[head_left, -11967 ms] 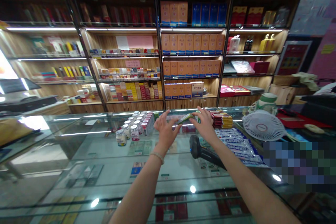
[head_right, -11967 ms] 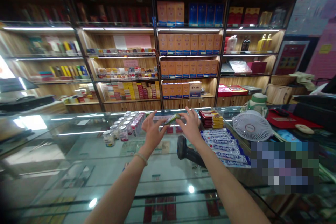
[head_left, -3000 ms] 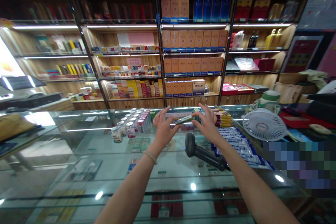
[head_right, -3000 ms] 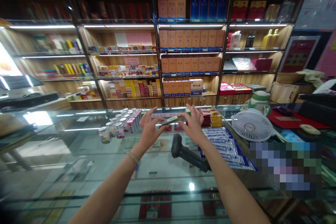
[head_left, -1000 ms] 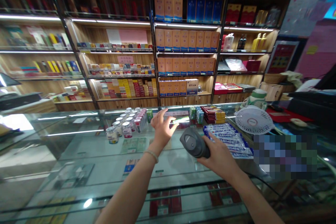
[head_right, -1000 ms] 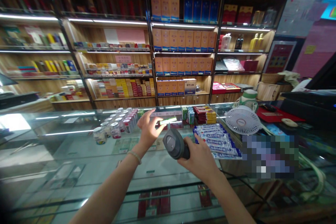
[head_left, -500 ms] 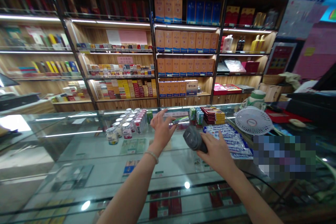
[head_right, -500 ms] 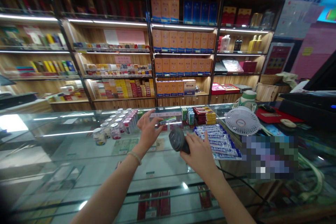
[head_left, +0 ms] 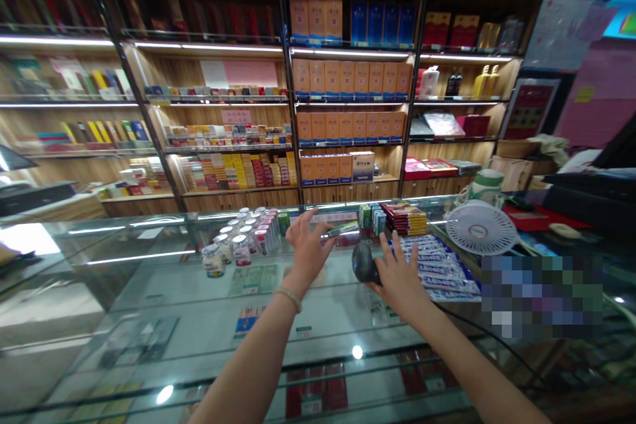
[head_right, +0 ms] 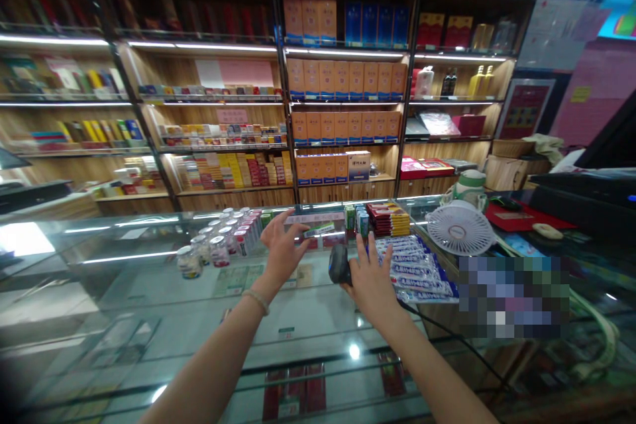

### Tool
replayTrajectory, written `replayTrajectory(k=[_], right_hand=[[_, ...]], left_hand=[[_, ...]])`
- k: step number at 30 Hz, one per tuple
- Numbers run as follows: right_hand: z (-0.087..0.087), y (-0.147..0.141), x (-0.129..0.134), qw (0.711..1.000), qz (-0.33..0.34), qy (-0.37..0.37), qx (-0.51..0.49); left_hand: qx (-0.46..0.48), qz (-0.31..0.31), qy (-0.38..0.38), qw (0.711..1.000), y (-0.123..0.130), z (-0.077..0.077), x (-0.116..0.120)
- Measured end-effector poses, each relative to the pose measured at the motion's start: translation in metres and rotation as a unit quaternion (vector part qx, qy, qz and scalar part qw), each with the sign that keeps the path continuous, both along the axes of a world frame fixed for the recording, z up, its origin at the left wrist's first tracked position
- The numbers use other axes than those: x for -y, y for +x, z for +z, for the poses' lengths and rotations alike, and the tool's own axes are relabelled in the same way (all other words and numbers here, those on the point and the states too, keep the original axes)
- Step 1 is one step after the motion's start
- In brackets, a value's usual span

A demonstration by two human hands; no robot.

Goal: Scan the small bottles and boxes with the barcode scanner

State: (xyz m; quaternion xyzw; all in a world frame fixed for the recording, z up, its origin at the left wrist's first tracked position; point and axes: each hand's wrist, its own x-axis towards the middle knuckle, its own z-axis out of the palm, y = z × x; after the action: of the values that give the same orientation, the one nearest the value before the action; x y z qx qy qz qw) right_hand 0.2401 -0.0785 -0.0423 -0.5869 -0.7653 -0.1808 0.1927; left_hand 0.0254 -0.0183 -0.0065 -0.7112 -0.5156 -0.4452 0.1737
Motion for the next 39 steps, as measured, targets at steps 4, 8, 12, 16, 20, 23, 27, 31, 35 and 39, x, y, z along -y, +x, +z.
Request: replayTrajectory(k=[4, 8, 12, 16, 20, 23, 27, 31, 35, 39], right_hand=[[-0.001, 0.000, 0.000, 1.000, 0.019, -0.018, -0.006], [-0.006, 0.003, 0.005, 0.997, 0.048, -0.054, -0.017], [-0.005, 0.008, 0.009, 0.993, 0.080, -0.079, -0.031], [0.009, 0.012, -0.003, 0.991, 0.065, -0.069, -0.089], [0.023, 0.003, -0.033, 0.977, 0.044, -0.059, -0.201], [0.023, -0.008, -0.059, 0.954, 0.064, -0.074, -0.284], [0.018, -0.018, -0.085, 0.903, 0.134, -0.087, -0.399], [0.017, -0.021, -0.098, 0.866, 0.179, -0.060, -0.462], [0.029, -0.024, -0.095, 0.877, 0.154, -0.028, -0.454], [0.046, -0.028, -0.085, 0.910, 0.116, -0.002, -0.397]], left_hand=[[-0.005, -0.001, 0.002, 1.000, -0.001, -0.001, -0.002], [-0.005, -0.001, -0.002, 1.000, 0.000, -0.001, -0.002], [-0.003, 0.001, 0.000, 1.000, 0.001, 0.000, 0.000], [0.001, -0.001, 0.002, 1.000, 0.001, 0.001, 0.000], [0.020, 0.000, 0.006, 1.000, 0.000, 0.004, 0.000], [0.039, 0.000, 0.012, 0.999, 0.000, 0.005, 0.000], [0.055, 0.001, 0.020, 0.998, -0.001, 0.006, 0.000], [0.062, 0.003, 0.020, 0.998, -0.001, 0.004, -0.001], [0.064, -0.001, 0.011, 0.998, -0.001, 0.002, -0.003], [0.047, -0.012, -0.008, 0.999, 0.000, 0.002, -0.003]])
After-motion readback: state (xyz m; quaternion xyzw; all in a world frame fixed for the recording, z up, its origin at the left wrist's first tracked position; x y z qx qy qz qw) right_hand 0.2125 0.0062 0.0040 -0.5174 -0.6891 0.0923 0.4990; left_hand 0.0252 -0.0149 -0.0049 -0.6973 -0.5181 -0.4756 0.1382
